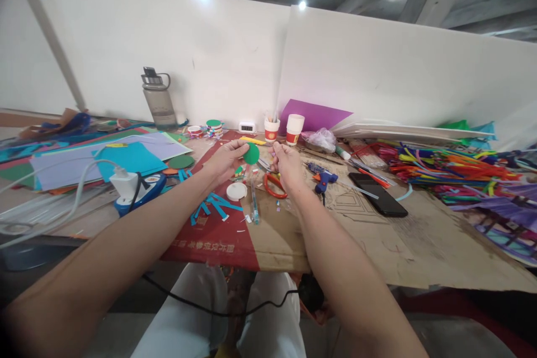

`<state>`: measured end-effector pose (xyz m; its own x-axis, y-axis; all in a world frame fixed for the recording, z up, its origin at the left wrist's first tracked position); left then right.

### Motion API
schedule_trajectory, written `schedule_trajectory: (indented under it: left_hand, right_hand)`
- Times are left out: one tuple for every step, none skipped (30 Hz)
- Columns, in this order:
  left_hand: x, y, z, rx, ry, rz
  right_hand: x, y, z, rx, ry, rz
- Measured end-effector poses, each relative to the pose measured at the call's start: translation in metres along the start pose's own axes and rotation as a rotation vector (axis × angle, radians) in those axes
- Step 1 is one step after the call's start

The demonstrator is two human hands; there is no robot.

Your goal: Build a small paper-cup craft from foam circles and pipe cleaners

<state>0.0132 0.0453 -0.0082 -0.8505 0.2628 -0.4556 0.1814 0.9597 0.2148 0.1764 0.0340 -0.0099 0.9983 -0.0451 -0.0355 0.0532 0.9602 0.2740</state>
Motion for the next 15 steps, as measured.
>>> schedule_trajectory:
  left_hand:
    - [0.000,0.000,0.000,-0.011,-0.008,0.003]
    - [0.000,-0.001,-0.001,-0.024,-0.014,0.002]
    - [-0.001,-0.002,-0.002,-0.036,-0.017,-0.002]
    - [-0.001,-0.002,-0.002,-0.046,-0.019,-0.004]
    - [-0.002,-0.003,-0.003,-0.051,-0.017,-0.005]
    - [-0.003,-0.003,-0.003,-0.050,-0.015,0.000]
    - [-0.004,-0.004,-0.003,-0.043,-0.015,0.008]
    - [-0.005,-0.004,-0.004,-0.032,-0.015,0.021]
    - [-0.006,-0.005,-0.004,-0.020,-0.016,0.035]
    - [-0.007,-0.005,-0.004,-0.008,-0.014,0.044]
    - [-0.007,-0.005,-0.003,0.004,-0.008,0.046]
    - [-0.007,-0.005,-0.003,0.016,0.005,0.041]
    - [-0.006,-0.004,-0.002,0.030,0.022,0.031]
    - [-0.005,-0.004,-0.001,0.041,0.040,0.022]
    - [-0.005,-0.003,-0.001,0.049,0.060,0.019]
  right_hand:
    - [-0.001,-0.001,0.000,0.003,-0.034,0.013]
    - [-0.003,-0.003,0.001,0.016,-0.069,0.038]
    - [-0.006,-0.004,0.002,0.035,-0.100,0.067]
    - [-0.009,-0.006,0.003,0.058,-0.125,0.099]
    - [-0.012,-0.007,0.004,0.082,-0.147,0.133]
    - [-0.014,-0.008,0.006,0.103,-0.167,0.164]
    - [-0.016,-0.009,0.006,0.113,-0.187,0.186]
    - [-0.017,-0.008,0.006,0.113,-0.203,0.195]
    - [-0.018,-0.008,0.005,0.104,-0.215,0.199]
    - [-0.018,-0.008,0.004,0.092,-0.222,0.201]
    - [-0.017,-0.007,0.003,0.079,-0.223,0.200]
    - [-0.017,-0.006,0.002,0.067,-0.222,0.198]
    - [-0.016,-0.006,0.001,0.057,-0.223,0.194]
    - [-0.016,-0.006,0.001,0.047,-0.229,0.185]
    - [-0.015,-0.006,0.001,0.040,-0.241,0.170]
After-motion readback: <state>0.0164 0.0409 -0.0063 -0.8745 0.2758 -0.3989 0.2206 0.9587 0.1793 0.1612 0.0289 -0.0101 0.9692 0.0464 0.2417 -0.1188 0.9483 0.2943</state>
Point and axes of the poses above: each hand's wrist, its own y-axis towards the middle knuckle, its own x-axis out of the back of the hand, z = x × y, the point moved 3 cm from there along y, towards the middle knuckle, and after that the axes turned 8 degrees about -y, right-handed, at the moved point
